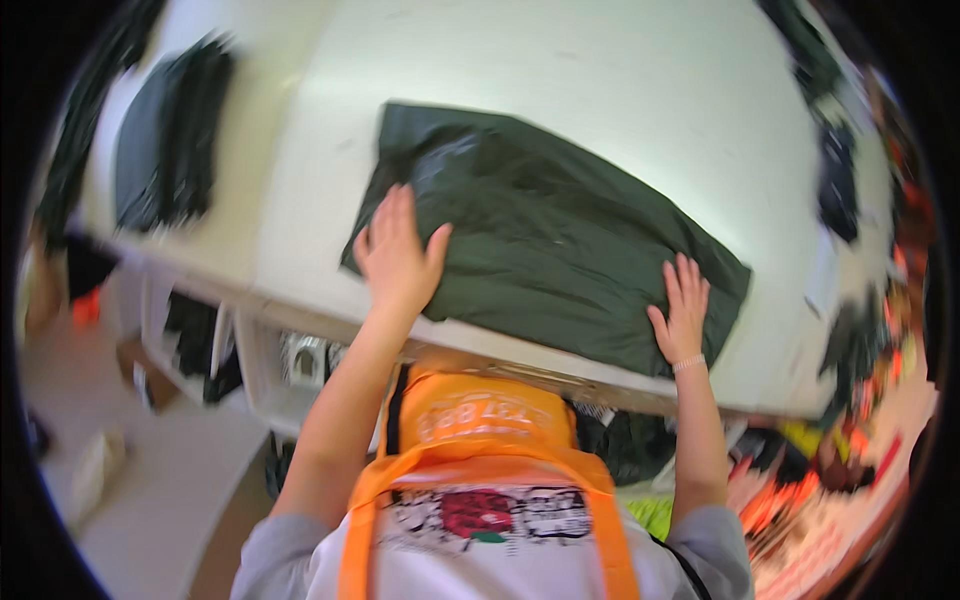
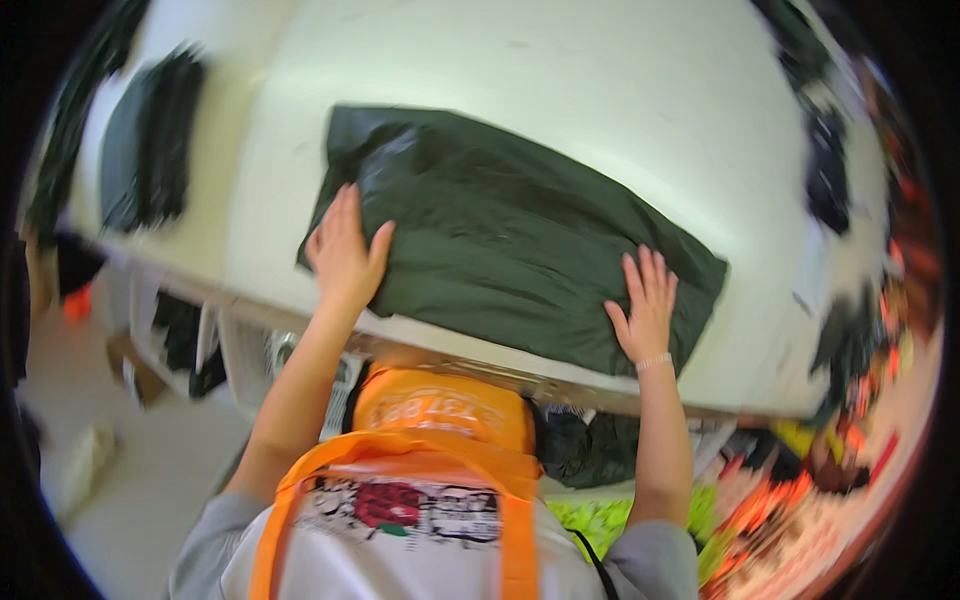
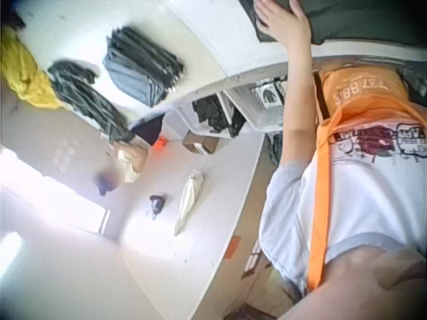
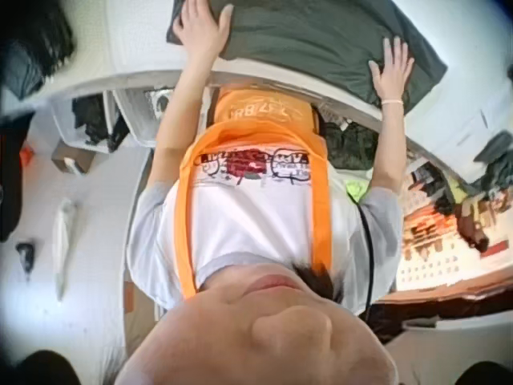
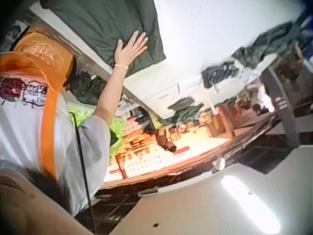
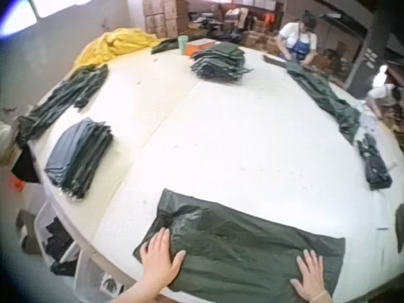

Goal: The person folds a dark green garment on a white table, smoothing and aligning edges, then uses a small blade to trim excess material. The folded item is placed into a branded packaging sleeve and set aside.

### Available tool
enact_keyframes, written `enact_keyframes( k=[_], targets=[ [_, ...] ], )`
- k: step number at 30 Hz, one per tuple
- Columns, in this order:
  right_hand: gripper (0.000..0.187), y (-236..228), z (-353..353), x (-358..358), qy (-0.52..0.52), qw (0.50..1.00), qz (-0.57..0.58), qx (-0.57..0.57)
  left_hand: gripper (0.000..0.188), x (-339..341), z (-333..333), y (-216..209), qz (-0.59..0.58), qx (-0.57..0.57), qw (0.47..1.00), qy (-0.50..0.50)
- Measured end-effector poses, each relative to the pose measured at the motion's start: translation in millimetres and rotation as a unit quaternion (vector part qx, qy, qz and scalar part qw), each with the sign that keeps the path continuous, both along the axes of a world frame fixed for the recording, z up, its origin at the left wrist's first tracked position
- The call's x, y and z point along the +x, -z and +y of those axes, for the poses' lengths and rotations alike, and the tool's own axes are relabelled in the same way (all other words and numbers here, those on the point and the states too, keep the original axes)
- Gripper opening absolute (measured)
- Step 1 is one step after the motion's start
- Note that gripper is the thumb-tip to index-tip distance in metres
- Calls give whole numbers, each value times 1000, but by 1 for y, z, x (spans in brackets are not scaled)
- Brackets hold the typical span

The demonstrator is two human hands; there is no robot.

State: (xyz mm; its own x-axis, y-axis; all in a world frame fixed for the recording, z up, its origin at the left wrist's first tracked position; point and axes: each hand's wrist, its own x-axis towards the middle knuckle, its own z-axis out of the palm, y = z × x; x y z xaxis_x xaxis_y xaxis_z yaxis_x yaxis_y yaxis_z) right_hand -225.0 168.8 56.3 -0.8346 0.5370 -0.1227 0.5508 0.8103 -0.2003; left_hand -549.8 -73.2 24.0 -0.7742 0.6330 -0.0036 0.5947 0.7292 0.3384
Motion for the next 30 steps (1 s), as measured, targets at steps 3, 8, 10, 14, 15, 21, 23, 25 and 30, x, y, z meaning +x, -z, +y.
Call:
enact_keyframes(
  k=[3, 8, 10, 14, 15, 21, 23, 25, 30],
  targets=[
    [56, -18, 47, 59, 17, 1000, -4, -25, 74, 55, 22, -15, -13, -17, 998, 53],
    [15, -41, 103, 115, 158, 966, 206, -12, 75, 90, 41, -6, 29, -48, 994, 90],
    [14, -35, 155, 171, 249, 933, 240, 101, 74, 89, 43, 2, 47, -58, 993, 97],
    [31, 12, 247, 344, 457, 868, 40, 191, 70, 83, 38, 10, 30, -60, 992, 103],
    [35, 32, 264, 383, 485, 855, -67, 170, 70, 84, 39, 8, 25, -62, 993, 99],
    [39, 179, 372, 664, 349, 863, -355, 83, 62, 88, 58, -27, -3, -13, 996, 85],
    [46, 131, 429, 758, 416, 886, -171, 112, 68, 71, 50, 12, -8, -29, 995, 91],
    [52, 56, 465, 792, 451, 873, -158, 100, 69, 62, 36, 41, 10, 5, 994, 111],
    [34, 80, 326, 582, 525, 793, -254, 175, 63, 28, -37, -7, -23, 104, 981, -159]
  ],
)
